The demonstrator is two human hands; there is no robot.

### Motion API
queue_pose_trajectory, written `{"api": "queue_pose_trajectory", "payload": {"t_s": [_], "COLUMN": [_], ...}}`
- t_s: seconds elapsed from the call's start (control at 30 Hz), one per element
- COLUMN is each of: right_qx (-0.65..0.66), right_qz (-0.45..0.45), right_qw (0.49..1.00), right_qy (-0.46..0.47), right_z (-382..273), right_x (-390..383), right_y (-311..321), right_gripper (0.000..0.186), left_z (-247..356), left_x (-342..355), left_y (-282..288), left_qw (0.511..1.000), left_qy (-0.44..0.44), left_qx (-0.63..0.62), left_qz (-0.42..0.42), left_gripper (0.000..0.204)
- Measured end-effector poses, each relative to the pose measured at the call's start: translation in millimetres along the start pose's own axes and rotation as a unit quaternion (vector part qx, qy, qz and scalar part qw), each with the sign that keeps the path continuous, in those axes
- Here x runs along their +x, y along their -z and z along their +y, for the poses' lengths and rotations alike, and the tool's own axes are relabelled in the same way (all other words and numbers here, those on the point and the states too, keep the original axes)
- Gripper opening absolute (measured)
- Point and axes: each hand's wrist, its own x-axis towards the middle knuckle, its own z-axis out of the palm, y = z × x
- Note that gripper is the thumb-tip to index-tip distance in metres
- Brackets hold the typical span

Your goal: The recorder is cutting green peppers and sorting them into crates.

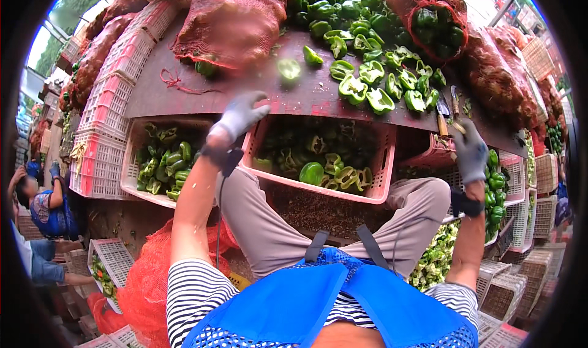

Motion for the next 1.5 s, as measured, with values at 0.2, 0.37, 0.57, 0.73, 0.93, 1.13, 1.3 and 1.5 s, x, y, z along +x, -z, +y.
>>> {"api": "queue_pose_trajectory", "payload": {"t_s": [0.2, 0.37, 0.57, 0.73, 0.93, 1.13, 1.3, 1.5], "right_qx": [-0.242, -0.327, -0.281, -0.165, 0.069, 0.265, 0.634, 0.520], "right_qz": [-0.127, -0.245, -0.261, -0.166, -0.150, -0.283, -0.113, -0.152], "right_qw": [0.932, 0.839, 0.838, 0.946, 0.985, 0.921, 0.715, 0.828], "right_qy": [-0.240, -0.359, -0.389, -0.223, -0.050, -0.038, -0.272, -0.144], "right_z": [167.3, 224.2, 285.8, 235.2, 16.0, -132.0, -171.9, -161.5], "right_x": [-193.1, -319.3, -417.6, -258.8, -56.7, -36.9, -76.8, -91.9], "right_y": [93.9, 49.2, 64.2, 22.4, -0.7, -148.9, -251.6, -200.4], "right_gripper": [0.028, 0.027, 0.052, 0.043, 0.040, 0.057, 0.048, 0.047], "left_z": [30.6, -72.0, -39.9, -49.2, 14.2, 69.7, 152.8, 145.8], "left_x": [117.1, 217.9, 260.7, 222.9, 149.8, 61.9, -25.6, -83.7], "left_y": [-50.6, -139.1, -185.4, -158.0, -162.3, -190.0, -241.1, -186.6], "left_qw": [0.997, 0.983, 0.984, 0.964, 0.872, 0.806, 0.827, 0.853], "left_qy": [0.005, 0.147, 0.140, 0.149, 0.157, 0.136, 0.029, 0.036], "left_qx": [0.082, 0.082, -0.054, -0.206, -0.463, -0.569, -0.526, -0.516], "left_qz": [0.013, 0.077, 0.097, 0.081, -0.006, 0.092, 0.197, 0.074], "left_gripper": [0.064, 0.088, 0.086, 0.067, 0.043, 0.034, 0.047, 0.050]}}
